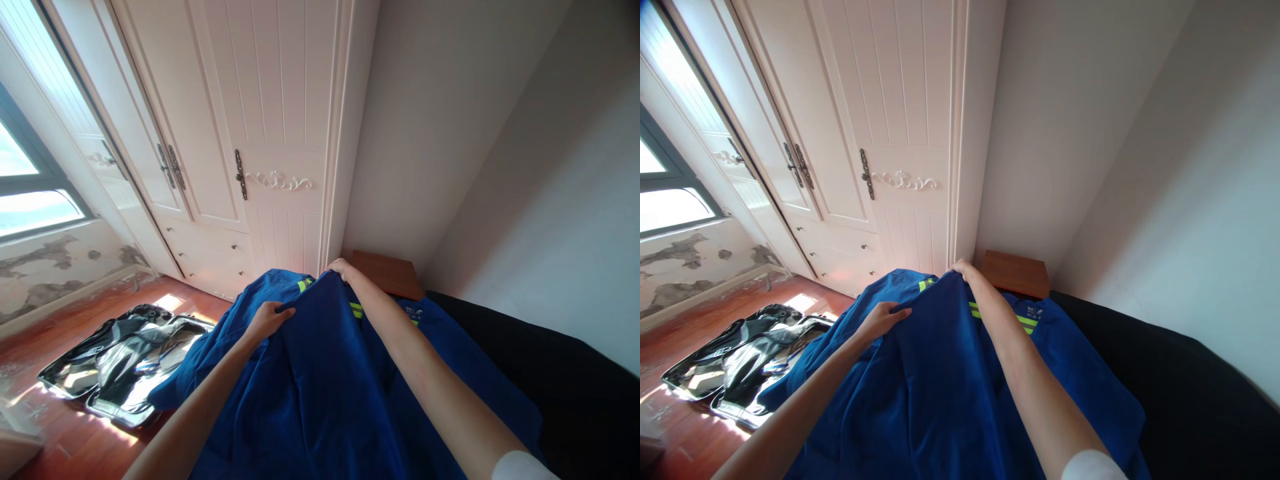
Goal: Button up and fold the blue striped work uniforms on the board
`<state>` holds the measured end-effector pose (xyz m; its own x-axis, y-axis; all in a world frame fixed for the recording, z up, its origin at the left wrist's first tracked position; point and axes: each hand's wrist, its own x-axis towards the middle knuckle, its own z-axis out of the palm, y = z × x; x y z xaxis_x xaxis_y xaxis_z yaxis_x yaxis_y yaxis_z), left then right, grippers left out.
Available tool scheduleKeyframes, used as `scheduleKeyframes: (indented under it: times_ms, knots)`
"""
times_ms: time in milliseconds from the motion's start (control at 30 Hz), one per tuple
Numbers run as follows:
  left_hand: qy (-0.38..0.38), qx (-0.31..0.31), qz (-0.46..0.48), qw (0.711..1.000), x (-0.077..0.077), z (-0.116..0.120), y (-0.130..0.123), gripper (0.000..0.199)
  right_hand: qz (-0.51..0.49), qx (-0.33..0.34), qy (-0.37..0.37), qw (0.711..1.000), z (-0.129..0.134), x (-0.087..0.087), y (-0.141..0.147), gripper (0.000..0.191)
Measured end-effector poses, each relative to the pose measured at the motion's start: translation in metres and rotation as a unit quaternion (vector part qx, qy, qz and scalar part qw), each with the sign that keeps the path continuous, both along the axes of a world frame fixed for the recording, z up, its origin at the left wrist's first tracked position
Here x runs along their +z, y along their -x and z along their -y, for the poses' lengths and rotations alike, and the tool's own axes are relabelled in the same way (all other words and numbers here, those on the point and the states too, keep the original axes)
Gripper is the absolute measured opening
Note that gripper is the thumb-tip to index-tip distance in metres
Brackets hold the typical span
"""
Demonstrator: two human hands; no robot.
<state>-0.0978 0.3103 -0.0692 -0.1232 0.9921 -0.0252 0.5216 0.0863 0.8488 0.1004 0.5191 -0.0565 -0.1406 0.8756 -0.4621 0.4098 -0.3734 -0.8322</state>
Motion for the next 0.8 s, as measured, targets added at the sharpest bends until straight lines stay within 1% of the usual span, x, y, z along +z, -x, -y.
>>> scheduleKeyframes:
  times_ms: [133, 267, 367, 433, 500, 567, 633, 667, 733, 800]
  knots:
    - [-0.021, 0.025, -0.032, 0.999, -0.004, 0.001, 0.000, 0.040, -0.017, -0.023, -0.051, 0.998, 0.007, 0.001, 0.003, 0.028]
    - [-0.031, 0.047, -0.062, 0.997, -0.005, 0.001, -0.002, 0.037, -0.058, -0.016, -0.075, 0.995, 0.018, 0.002, -0.009, 0.030]
    - [-0.040, 0.064, -0.067, 0.995, -0.004, 0.003, -0.005, 0.033, -0.087, -0.011, -0.081, 0.993, 0.028, 0.005, -0.032, 0.031]
    - [-0.040, 0.063, -0.072, 0.995, -0.004, 0.004, -0.006, 0.038, -0.099, -0.009, -0.082, 0.992, 0.039, 0.007, -0.053, 0.030]
    - [-0.042, 0.058, -0.069, 0.995, -0.003, 0.005, -0.007, 0.045, -0.103, -0.011, -0.085, 0.991, 0.056, 0.007, -0.077, 0.028]
    - [-0.040, 0.061, -0.049, 0.996, -0.001, 0.006, -0.007, 0.050, -0.102, -0.024, -0.100, 0.989, 0.083, 0.005, -0.101, 0.023]
    - [-0.034, 0.081, -0.032, 0.996, 0.002, 0.009, -0.009, 0.050, -0.105, -0.042, -0.126, 0.986, 0.119, 0.003, -0.122, 0.019]
    - [-0.037, 0.097, -0.029, 0.994, 0.003, 0.013, -0.011, 0.051, -0.110, -0.051, -0.139, 0.983, 0.139, 0.003, -0.132, 0.021]
    - [-0.081, 0.137, -0.038, 0.986, 0.007, 0.026, -0.020, 0.054, -0.124, -0.061, -0.160, 0.977, 0.187, 0.001, -0.150, 0.027]
    - [-0.173, 0.185, -0.037, 0.967, 0.009, 0.050, -0.036, 0.052, -0.140, -0.068, -0.172, 0.973, 0.239, -0.003, -0.165, 0.032]
